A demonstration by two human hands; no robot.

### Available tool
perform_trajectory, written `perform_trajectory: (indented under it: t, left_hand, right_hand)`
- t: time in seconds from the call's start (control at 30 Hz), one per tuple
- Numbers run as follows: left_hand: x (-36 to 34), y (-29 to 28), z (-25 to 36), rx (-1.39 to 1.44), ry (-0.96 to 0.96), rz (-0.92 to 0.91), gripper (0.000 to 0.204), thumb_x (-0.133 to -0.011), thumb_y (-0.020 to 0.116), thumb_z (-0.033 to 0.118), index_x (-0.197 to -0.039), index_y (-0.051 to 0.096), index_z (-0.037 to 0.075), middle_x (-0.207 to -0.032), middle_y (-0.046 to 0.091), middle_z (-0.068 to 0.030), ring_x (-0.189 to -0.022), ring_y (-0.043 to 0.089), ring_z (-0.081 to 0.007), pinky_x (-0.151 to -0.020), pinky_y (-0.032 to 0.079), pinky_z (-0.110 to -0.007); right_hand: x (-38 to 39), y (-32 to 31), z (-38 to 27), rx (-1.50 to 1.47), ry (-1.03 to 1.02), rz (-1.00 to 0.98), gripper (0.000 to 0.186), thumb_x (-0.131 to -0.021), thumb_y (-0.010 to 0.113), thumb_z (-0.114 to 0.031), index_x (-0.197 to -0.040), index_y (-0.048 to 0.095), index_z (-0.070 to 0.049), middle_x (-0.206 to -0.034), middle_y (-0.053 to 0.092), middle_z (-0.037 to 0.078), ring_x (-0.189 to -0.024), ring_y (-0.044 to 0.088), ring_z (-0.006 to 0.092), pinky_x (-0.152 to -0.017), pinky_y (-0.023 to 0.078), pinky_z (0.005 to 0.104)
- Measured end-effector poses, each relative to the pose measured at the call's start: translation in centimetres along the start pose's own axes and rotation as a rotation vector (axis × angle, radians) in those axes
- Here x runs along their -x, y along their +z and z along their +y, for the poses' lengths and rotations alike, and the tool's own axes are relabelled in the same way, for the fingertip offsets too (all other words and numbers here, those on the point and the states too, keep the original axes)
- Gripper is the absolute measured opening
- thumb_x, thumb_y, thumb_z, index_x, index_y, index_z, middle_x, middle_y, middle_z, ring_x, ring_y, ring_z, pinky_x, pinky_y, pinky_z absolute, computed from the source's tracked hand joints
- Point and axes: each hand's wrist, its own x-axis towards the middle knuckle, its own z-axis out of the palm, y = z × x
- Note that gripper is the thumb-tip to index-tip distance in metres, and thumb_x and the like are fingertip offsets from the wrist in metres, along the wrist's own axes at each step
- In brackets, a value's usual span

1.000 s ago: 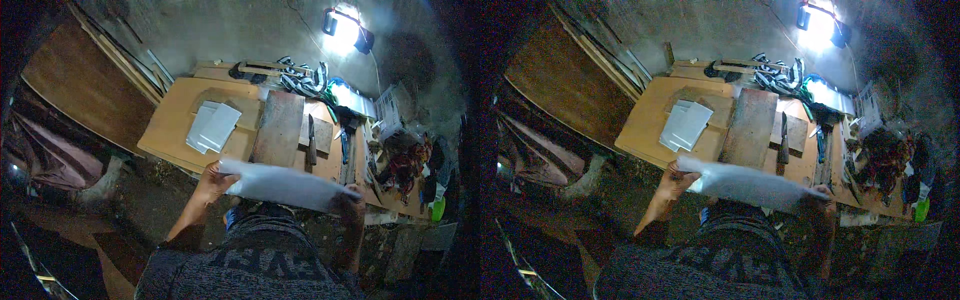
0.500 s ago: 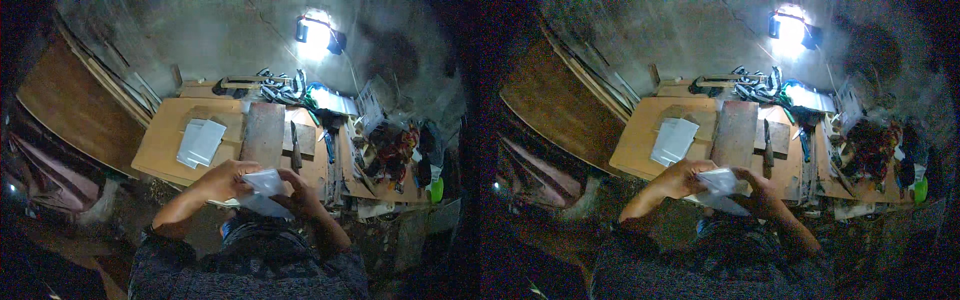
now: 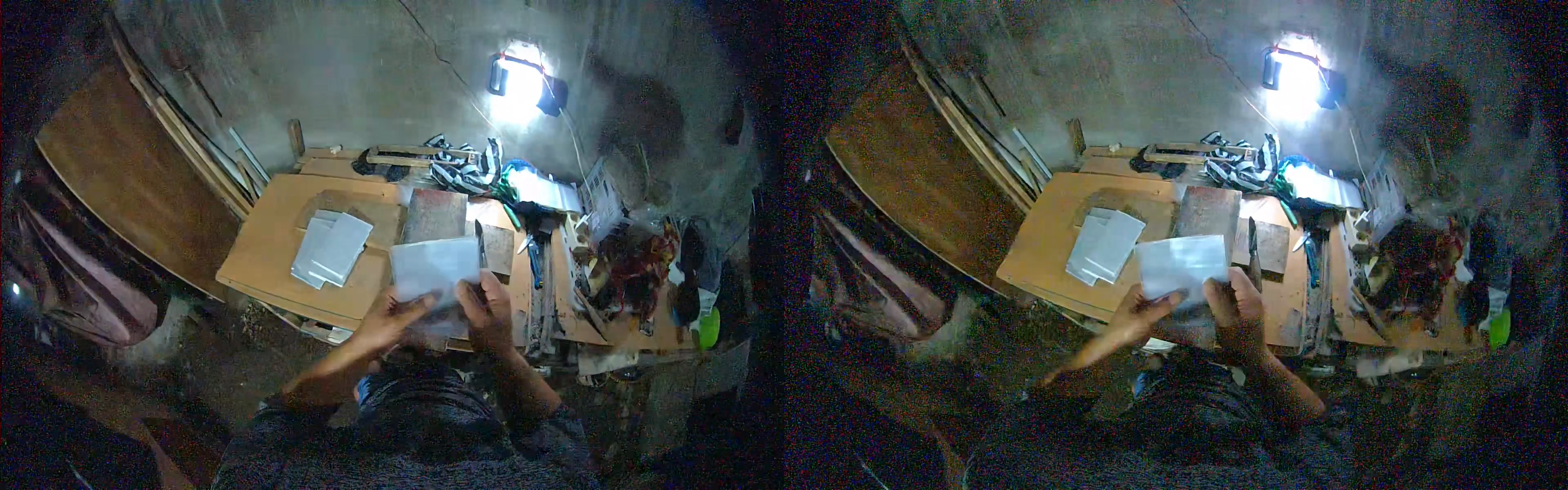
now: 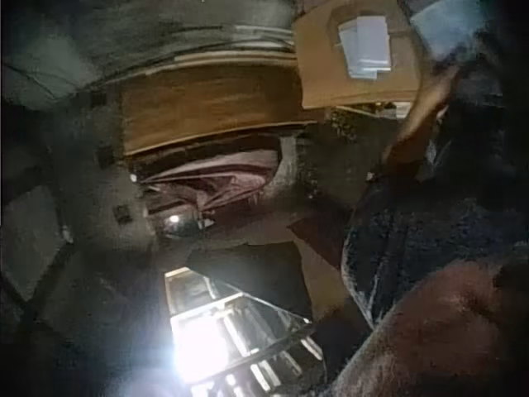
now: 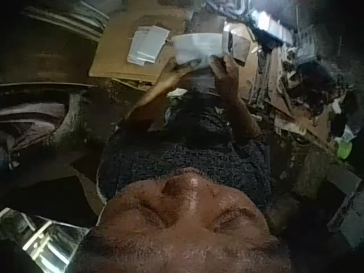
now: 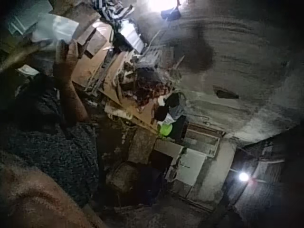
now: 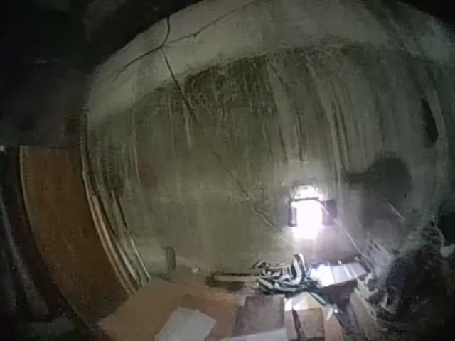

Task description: The person cuts a small piece of light-colored material on a wooden block using a knife and folds the resulting piece.

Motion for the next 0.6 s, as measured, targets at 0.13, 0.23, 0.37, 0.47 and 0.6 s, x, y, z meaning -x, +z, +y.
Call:
perform_trajectory:
  t: [0.13, 0.23, 0.37, 0.47, 0.6]
  left_hand:
    - [0.1, 0.0, 0.2, 0.04, -0.093, 0.07, 0.025, -0.088, 0.062, 0.019, -0.107, 0.063, 0.003, -0.102, 0.065, -0.0037, -0.095, 0.057, -0.0117, -0.085, 0.046, -0.03]
    - [0.0, -0.3, -0.6, 0.044, -0.077, 0.043, 0.024, -0.088, 0.062, 0.019, -0.107, 0.062, 0.004, -0.099, 0.065, -0.003, -0.092, 0.057, -0.0108, -0.083, 0.046, -0.029]
    - [0.0, 0.2, -0.8, 0.114, 0.037, 0.05, 0.022, -0.088, 0.063, 0.019, -0.105, 0.064, 0.005, -0.097, 0.065, -0.002, -0.087, 0.057, -0.0097, -0.079, 0.046, -0.028]
    - [0.3, 0.6, 0.0, 0.158, 0.05, 0.076, 0.021, -0.088, 0.063, 0.02, -0.102, 0.064, 0.005, -0.095, 0.065, -0.0015, -0.085, 0.057, -0.0089, -0.077, 0.047, -0.028]
    - [0.9, -0.6, 0.2, 0.151, -0.072, 0.093, 0.021, -0.088, 0.063, 0.022, -0.098, 0.065, 0.004, -0.09, 0.065, -0.0007, -0.082, 0.057, -0.0079, -0.074, 0.047, -0.027]
  right_hand:
    - [0.7, 1.8, 0.3, -0.242, 0.027, 0.084, 0.027, -0.088, 0.055, -0.022, -0.102, 0.053, 0.001, -0.088, 0.057, 0.012, -0.082, 0.054, 0.0197, -0.074, 0.044, 0.0341]
    - [1.1, 2.1, 2.6, -0.045, -0.064, 0.108, 0.026, -0.088, 0.055, -0.022, -0.101, 0.053, 0.0, -0.09, 0.057, 0.012, -0.084, 0.054, 0.0206, -0.075, 0.044, 0.0346]
    - [1.0, 2.0, 0.7, -0.155, 0.034, 0.08, 0.025, -0.089, 0.054, -0.021, -0.101, 0.053, 0.001, -0.091, 0.058, 0.013, -0.085, 0.054, 0.0217, -0.076, 0.043, 0.0354]
    - [0.9, 2.1, 0.5, -0.137, -0.014, 0.104, 0.023, -0.09, 0.052, -0.019, -0.101, 0.052, 0.001, -0.089, 0.058, 0.011, -0.083, 0.053, 0.019, -0.075, 0.043, 0.0333]
    - [1.0, 1.5, -1.5, -0.24, 0.036, 0.06, 0.02, -0.092, 0.049, -0.017, -0.101, 0.054, 0.0, -0.088, 0.059, 0.008, -0.082, 0.053, 0.0142, -0.074, 0.043, 0.0293]
